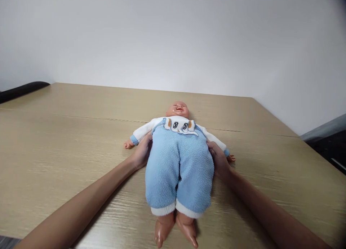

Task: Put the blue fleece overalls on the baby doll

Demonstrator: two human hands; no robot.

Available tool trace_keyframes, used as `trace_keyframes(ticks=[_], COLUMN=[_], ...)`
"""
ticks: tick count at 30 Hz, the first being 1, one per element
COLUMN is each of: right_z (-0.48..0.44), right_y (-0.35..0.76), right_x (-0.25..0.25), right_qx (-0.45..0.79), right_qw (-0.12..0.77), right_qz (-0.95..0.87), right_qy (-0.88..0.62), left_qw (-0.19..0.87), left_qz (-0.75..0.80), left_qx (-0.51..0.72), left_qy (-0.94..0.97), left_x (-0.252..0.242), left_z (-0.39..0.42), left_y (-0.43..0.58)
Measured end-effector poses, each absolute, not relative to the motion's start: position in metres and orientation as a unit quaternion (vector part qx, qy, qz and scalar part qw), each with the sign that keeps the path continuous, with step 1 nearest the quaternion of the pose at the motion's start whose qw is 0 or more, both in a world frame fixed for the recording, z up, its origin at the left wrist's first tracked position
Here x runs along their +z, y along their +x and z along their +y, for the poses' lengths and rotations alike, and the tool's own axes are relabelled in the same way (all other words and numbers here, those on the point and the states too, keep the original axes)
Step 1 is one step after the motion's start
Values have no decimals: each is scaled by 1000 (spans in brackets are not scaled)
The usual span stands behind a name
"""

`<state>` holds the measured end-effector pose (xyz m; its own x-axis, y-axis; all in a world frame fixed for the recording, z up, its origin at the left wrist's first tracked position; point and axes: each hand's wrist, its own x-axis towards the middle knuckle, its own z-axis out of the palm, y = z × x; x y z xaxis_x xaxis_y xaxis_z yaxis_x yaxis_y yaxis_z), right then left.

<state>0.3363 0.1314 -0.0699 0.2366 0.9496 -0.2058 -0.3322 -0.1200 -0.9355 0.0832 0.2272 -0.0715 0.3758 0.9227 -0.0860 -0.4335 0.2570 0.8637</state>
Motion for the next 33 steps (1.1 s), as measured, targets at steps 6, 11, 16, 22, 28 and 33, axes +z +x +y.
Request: trace_keyframes(ticks=[6, 11, 16, 22, 28, 33], right_z=[133, 135, 138, 138, 135, 144], right_y=[340, 338, 339, 353, 360, 355], right_x=[-77, -70, -72, -82, -77, -63], right_qx=[550, 556, 529, 438, 373, 469], right_qw=[589, 581, 587, 565, 554, 594], right_qz=[-271, -312, -377, -465, -500, -434], right_qy=[-526, -505, -484, -523, -551, -488], left_qw=[741, 730, 737, 703, 549, 509], left_qz=[294, 278, 272, 254, 305, 318], left_qx=[413, 383, 372, 397, 431, 449], left_qy=[441, 494, 494, 532, 647, 662], left_x=[-76, -76, -76, -81, -73, -70], left_z=[240, 250, 254, 255, 252, 251], left_y=[74, 65, 64, 58, 53, 54])
